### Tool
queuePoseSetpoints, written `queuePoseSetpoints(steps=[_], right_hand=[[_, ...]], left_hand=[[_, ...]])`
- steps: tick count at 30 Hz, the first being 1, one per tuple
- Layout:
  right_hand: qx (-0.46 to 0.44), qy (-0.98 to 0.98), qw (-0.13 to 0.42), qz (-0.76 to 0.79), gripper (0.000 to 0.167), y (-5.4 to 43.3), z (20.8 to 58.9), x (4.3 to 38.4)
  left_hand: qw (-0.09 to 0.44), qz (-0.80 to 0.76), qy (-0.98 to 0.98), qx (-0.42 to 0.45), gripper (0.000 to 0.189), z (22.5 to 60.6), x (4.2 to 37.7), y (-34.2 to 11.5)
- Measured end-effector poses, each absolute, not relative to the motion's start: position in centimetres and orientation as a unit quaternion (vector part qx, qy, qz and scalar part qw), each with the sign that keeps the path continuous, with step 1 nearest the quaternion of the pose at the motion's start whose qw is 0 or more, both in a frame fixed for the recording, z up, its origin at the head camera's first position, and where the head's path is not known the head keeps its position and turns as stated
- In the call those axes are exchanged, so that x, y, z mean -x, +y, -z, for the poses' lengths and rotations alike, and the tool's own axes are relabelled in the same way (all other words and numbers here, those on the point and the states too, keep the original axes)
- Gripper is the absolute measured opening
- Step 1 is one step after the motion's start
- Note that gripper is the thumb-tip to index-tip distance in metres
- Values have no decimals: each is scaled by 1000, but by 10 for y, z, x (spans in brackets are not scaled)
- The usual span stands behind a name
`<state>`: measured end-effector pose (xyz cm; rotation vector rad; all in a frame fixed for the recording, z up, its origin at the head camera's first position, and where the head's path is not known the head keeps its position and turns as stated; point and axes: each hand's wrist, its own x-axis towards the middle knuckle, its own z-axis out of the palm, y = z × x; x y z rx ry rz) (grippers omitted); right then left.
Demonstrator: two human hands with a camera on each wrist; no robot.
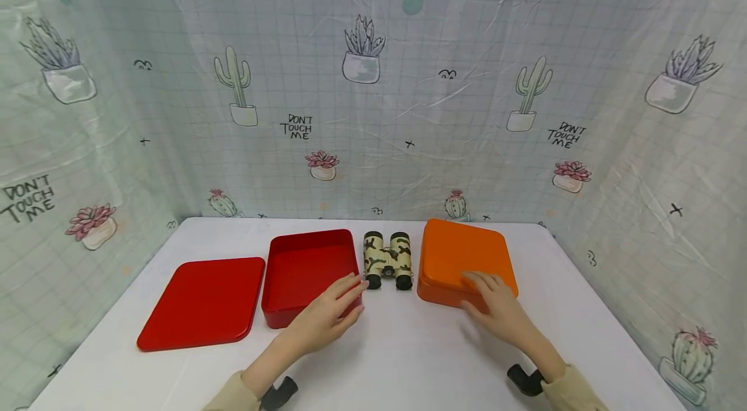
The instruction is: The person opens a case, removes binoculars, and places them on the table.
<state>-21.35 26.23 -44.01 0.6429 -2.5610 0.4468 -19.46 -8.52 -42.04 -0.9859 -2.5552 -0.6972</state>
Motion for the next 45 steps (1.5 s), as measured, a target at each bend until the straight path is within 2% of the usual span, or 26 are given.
queuePoseSetpoints(steps=[5, 10, 17, 26, 31, 36, 39, 45], right_hand=[[-223, -931, 235, -170, 46, 272, 441, 211], [-215, -927, 252, -178, 45, 281, 441, 211], [-167, -933, 227, -224, 41, 292, 439, 207], [-155, -923, 246, -254, 38, 306, 436, 204], [-125, -928, 236, -261, 39, 313, 434, 205], [-95, -930, 222, -275, 37, 316, 433, 205], [-79, -932, 208, -286, 35, 318, 434, 204], [-47, -925, 169, -337, 36, 324, 437, 204]], left_hand=[[140, 291, -881, 347, 44, 424, 198, -70], [157, 315, -865, 357, 41, 424, 203, -55], [171, 382, -829, 372, 36, 425, 214, -35], [175, 464, -797, 346, 32, 423, 220, -13], [163, 499, -790, 316, 29, 424, 224, -2], [176, 526, -776, 299, 25, 418, 221, 8], [162, 568, -757, 279, 23, 410, 216, 12], [99, 664, -709, 217, 24, 411, 218, 21]])
